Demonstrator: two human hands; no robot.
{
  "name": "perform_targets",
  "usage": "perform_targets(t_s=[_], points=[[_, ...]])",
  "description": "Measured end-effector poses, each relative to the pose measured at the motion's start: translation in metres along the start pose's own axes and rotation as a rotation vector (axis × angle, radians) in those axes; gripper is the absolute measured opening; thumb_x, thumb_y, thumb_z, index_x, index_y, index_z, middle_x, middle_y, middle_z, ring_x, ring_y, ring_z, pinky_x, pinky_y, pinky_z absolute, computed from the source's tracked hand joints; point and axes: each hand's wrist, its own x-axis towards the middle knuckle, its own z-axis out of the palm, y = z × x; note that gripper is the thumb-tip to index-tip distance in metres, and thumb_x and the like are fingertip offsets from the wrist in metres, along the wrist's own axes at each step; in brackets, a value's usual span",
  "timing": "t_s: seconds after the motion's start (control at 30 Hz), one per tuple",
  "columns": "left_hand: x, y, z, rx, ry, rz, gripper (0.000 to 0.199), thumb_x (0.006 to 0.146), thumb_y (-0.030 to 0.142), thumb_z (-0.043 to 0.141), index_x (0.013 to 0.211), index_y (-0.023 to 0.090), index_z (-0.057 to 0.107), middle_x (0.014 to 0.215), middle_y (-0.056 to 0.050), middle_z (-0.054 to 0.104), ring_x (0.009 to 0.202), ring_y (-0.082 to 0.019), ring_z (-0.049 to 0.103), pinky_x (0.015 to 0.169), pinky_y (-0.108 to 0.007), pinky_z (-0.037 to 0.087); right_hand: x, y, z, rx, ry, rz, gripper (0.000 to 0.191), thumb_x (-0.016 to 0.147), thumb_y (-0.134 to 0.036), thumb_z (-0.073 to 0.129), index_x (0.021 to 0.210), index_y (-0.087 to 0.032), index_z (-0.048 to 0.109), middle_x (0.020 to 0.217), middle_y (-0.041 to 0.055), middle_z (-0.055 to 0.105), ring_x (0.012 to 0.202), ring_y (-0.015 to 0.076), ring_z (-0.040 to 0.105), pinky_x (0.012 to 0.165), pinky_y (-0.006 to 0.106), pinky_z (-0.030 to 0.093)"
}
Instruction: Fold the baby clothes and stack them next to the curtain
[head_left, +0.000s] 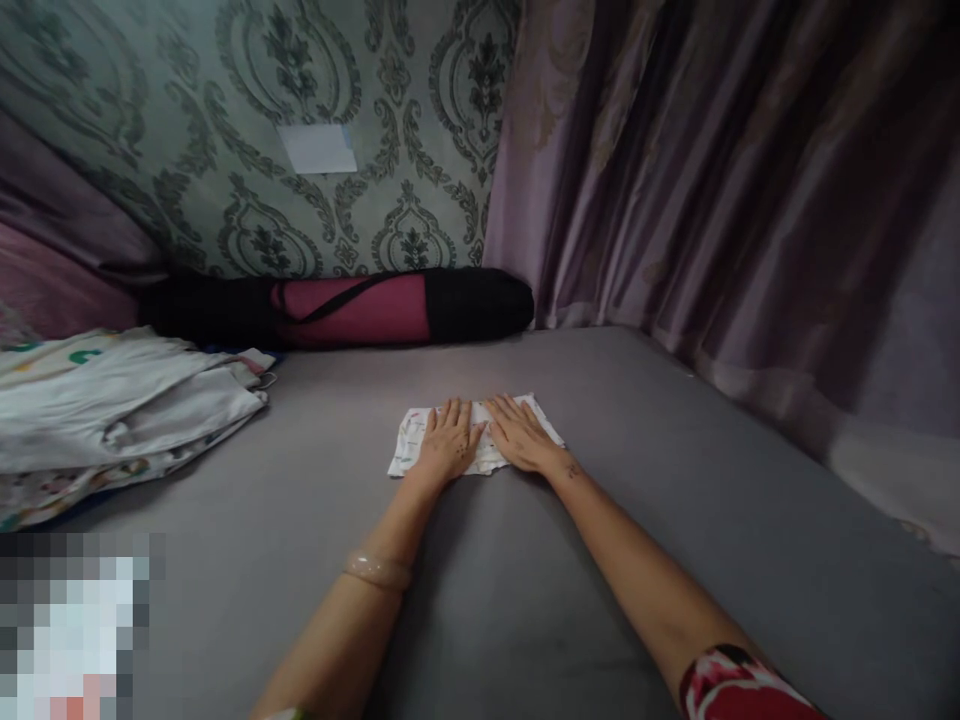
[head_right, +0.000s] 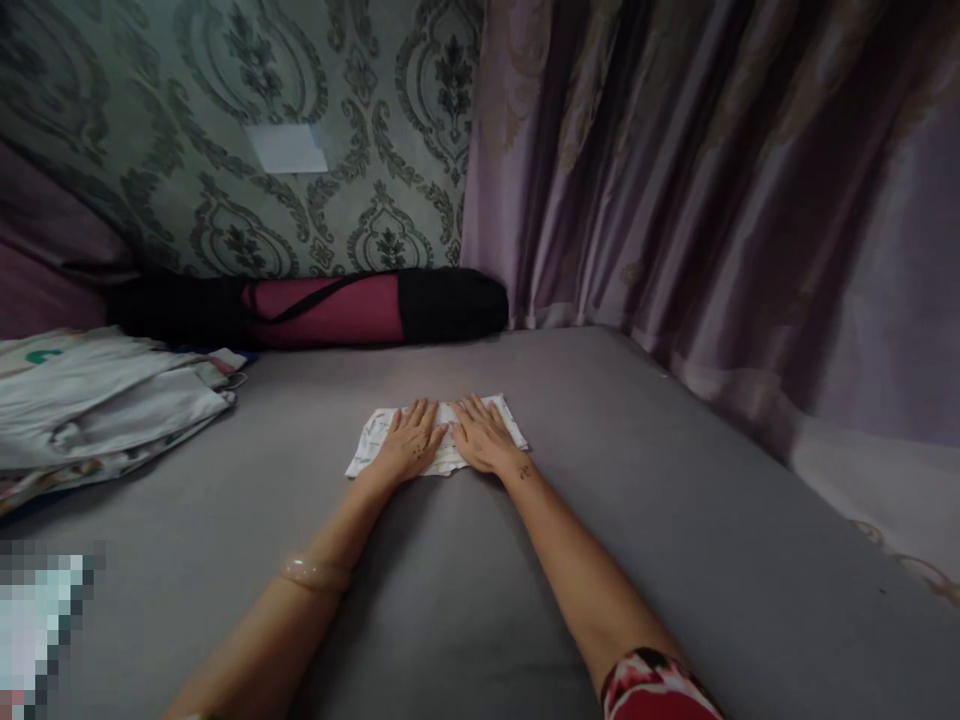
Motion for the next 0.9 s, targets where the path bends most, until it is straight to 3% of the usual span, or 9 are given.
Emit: perform_targets(t_s=[0.1, 0.3, 0.5, 0.7, 0.8, 0.9], points=[[-0.001, -0.002, 0.001, 0.032, 0.058, -0.057, 0.066, 0.097, 0.05, 0.021, 0.147, 0.007, 0.033, 0.152, -0.018, 0.032, 0.143, -0.031, 0.025, 0.116, -0.049, 0.015, -0.003, 0.005, -0.001, -0.047, 0.052, 0.082, 0.057, 0.097, -0.032, 0.024, 0.148, -0.008, 0.031, 0.154, 0.0124, 0.029, 0.144, 0.0233, 0.018, 0.118, 0.044, 0.007], [0.0, -0.005, 0.002, 0.042, 0.009, -0.083, 0.066, 0.097, 0.051, 0.021, 0.146, 0.01, 0.034, 0.151, -0.017, 0.035, 0.142, -0.03, 0.027, 0.115, -0.048, 0.016, -0.004, 0.009, -0.002, -0.053, 0.017, 0.112, 0.058, 0.097, -0.033, 0.022, 0.149, -0.007, 0.029, 0.154, 0.0124, 0.029, 0.144, 0.022, 0.02, 0.118, 0.041, 0.01], [-0.003, -0.024, -0.008, 0.053, 0.044, -0.351, 0.074, 0.095, 0.052, 0.022, 0.145, -0.001, 0.031, 0.151, -0.024, 0.03, 0.142, -0.035, 0.025, 0.115, -0.051, 0.017, -0.005, 0.025, 0.001, -0.078, 0.025, 0.264, 0.065, 0.098, -0.04, 0.018, 0.148, 0.001, 0.027, 0.155, 0.0173, 0.023, 0.144, 0.0269, 0.019, 0.117, 0.042, 0.014], [-0.004, -0.033, -0.004, 0.051, 0.051, -0.352, 0.073, 0.094, 0.051, 0.023, 0.144, -0.002, 0.033, 0.149, -0.025, 0.034, 0.14, -0.036, 0.028, 0.112, -0.052, 0.023, -0.006, 0.025, -0.002, -0.002, 0.005, 0.279, 0.063, 0.098, -0.038, 0.022, 0.148, 0.0, 0.028, 0.156, 0.0166, 0.022, 0.143, 0.0264, 0.02, 0.116, 0.039, 0.016], [-0.004, -0.033, -0.002, 0.045, 0.052, -0.354, 0.072, 0.094, 0.051, 0.022, 0.143, 0.0, 0.034, 0.149, -0.024, 0.034, 0.139, -0.037, 0.028, 0.111, -0.053, 0.023, -0.006, 0.029, -0.014, 0.098, 0.047, 0.303, 0.057, 0.096, -0.03, 0.031, 0.147, -0.006, 0.033, 0.153, 0.0147, 0.032, 0.139, 0.0216, 0.031, 0.113, 0.032, 0.024], [-0.005, -0.031, -0.006, 0.054, 0.084, -0.354, 0.07, 0.094, 0.05, 0.025, 0.141, 0.0, 0.037, 0.147, -0.026, 0.037, 0.137, -0.037, 0.032, 0.11, -0.051, 0.026, -0.008, 0.04, -0.032, 0.158, 0.067, 0.487, 0.046, 0.096, -0.026, 0.032, 0.135, -0.014, 0.052, 0.135, 0.0136, 0.056, 0.122, 0.0213, 0.054, 0.098, 0.029, 0.04]])
